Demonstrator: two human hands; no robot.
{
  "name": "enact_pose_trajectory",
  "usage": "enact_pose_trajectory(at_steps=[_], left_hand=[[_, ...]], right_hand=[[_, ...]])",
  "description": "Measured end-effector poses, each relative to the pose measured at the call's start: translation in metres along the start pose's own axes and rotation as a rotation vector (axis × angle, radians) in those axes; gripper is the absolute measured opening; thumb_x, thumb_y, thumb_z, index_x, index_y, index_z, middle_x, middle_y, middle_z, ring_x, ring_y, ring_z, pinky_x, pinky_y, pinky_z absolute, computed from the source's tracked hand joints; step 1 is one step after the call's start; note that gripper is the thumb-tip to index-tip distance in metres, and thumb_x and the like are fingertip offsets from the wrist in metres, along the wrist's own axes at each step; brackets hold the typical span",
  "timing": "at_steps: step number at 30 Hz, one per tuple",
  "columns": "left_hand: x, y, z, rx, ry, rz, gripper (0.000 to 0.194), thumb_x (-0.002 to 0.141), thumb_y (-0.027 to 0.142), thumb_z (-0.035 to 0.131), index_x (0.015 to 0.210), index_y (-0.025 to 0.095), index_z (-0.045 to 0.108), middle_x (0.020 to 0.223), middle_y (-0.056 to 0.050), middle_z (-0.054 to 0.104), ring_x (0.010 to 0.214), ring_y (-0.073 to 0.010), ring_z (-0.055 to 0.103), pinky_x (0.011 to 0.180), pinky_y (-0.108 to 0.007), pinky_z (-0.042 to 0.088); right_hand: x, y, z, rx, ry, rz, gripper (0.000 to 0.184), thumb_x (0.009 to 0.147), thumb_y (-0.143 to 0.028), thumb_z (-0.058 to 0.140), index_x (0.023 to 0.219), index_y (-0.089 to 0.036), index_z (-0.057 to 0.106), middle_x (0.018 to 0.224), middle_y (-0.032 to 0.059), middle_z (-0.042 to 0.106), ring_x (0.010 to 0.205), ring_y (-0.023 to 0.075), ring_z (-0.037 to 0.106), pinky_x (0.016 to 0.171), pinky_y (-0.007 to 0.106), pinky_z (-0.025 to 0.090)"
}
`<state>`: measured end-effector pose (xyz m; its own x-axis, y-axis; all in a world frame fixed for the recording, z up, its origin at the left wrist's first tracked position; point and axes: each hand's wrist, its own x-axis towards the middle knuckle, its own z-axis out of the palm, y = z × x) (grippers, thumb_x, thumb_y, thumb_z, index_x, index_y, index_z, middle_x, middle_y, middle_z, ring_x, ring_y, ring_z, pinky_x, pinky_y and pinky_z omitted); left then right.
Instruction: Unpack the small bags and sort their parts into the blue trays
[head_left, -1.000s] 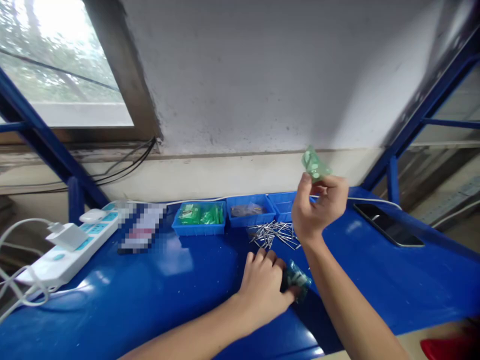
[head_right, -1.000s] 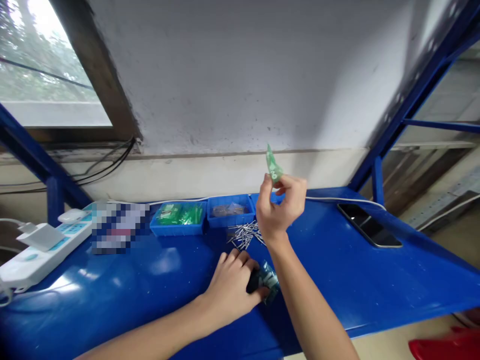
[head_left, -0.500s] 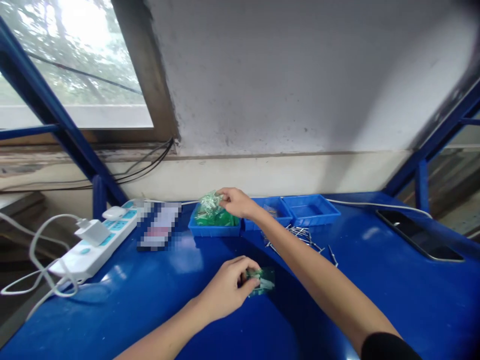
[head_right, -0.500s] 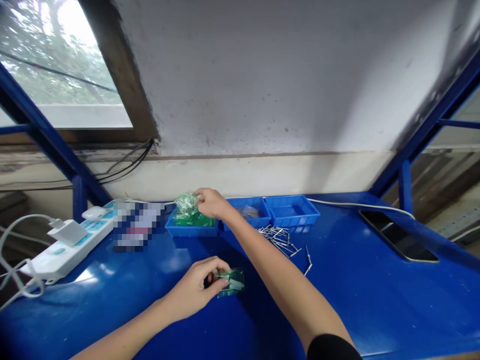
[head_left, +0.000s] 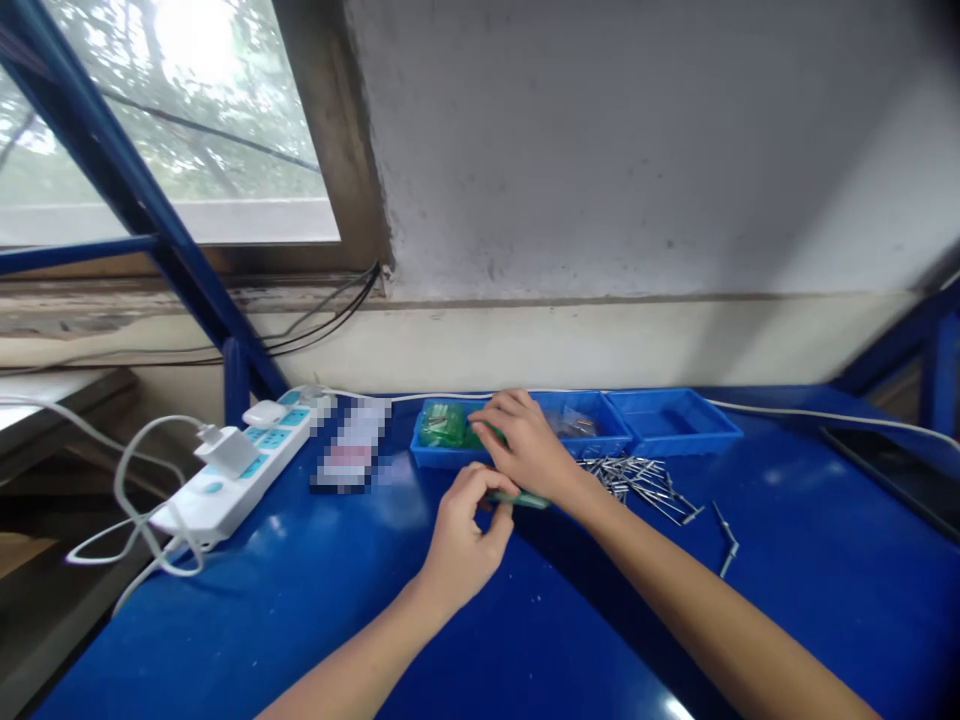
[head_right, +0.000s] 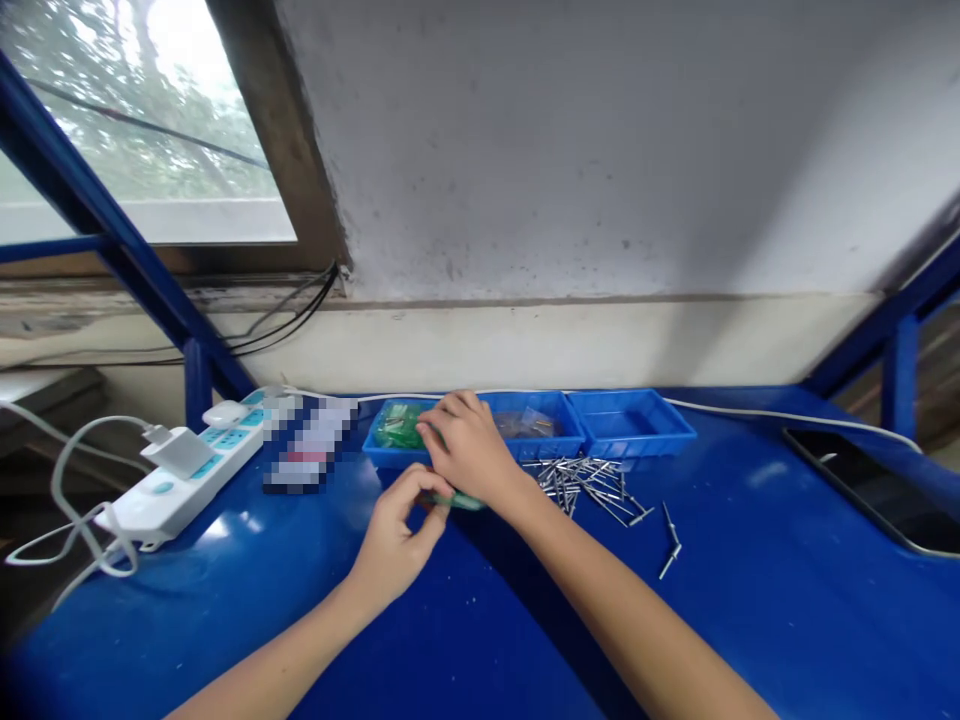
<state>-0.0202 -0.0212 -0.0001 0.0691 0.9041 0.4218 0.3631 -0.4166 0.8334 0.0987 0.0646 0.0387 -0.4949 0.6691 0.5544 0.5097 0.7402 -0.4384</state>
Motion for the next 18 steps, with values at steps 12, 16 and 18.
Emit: enact_pose_trajectory(at_steps=[12,16,18], left_hand=[[0.002,-0.003,-0.01,0.064,0.14,0.095,0.017,0.084,0.015,0.05,0.077,0.021,0.063,0.076,0.0,0.042,0.064,-0.0109,0.046,0.057,-0.022,0.037],[0.003,-0.002,-0.005,-0.006,0.008,-0.129,0.012,0.082,0.022,0.054,0.086,0.021,0.065,0.084,-0.001,0.046,0.065,-0.0103,0.046,0.058,-0.023,0.037],[0.004,-0.001,-0.005,-0.238,-0.056,-0.327,0.018,0.084,0.033,0.053,0.091,0.019,0.063,0.082,-0.002,0.048,0.063,-0.0104,0.046,0.052,-0.022,0.036]], right_hand=[[-0.066,-0.011,-0.009,0.864,-0.178,0.527,0.021,0.079,-0.037,0.058,0.087,-0.018,0.056,0.065,-0.0036,0.051,0.056,0.0094,0.046,0.055,0.022,0.038],[-0.071,-0.002,-0.007,0.662,0.099,0.473,0.013,0.08,-0.03,0.057,0.076,-0.019,0.051,0.062,-0.0043,0.046,0.055,0.0096,0.043,0.054,0.023,0.036],[-0.073,0.001,-0.006,0.464,0.188,0.325,0.007,0.081,-0.023,0.055,0.076,-0.019,0.054,0.068,-0.0017,0.048,0.061,0.0112,0.046,0.057,0.024,0.038]])
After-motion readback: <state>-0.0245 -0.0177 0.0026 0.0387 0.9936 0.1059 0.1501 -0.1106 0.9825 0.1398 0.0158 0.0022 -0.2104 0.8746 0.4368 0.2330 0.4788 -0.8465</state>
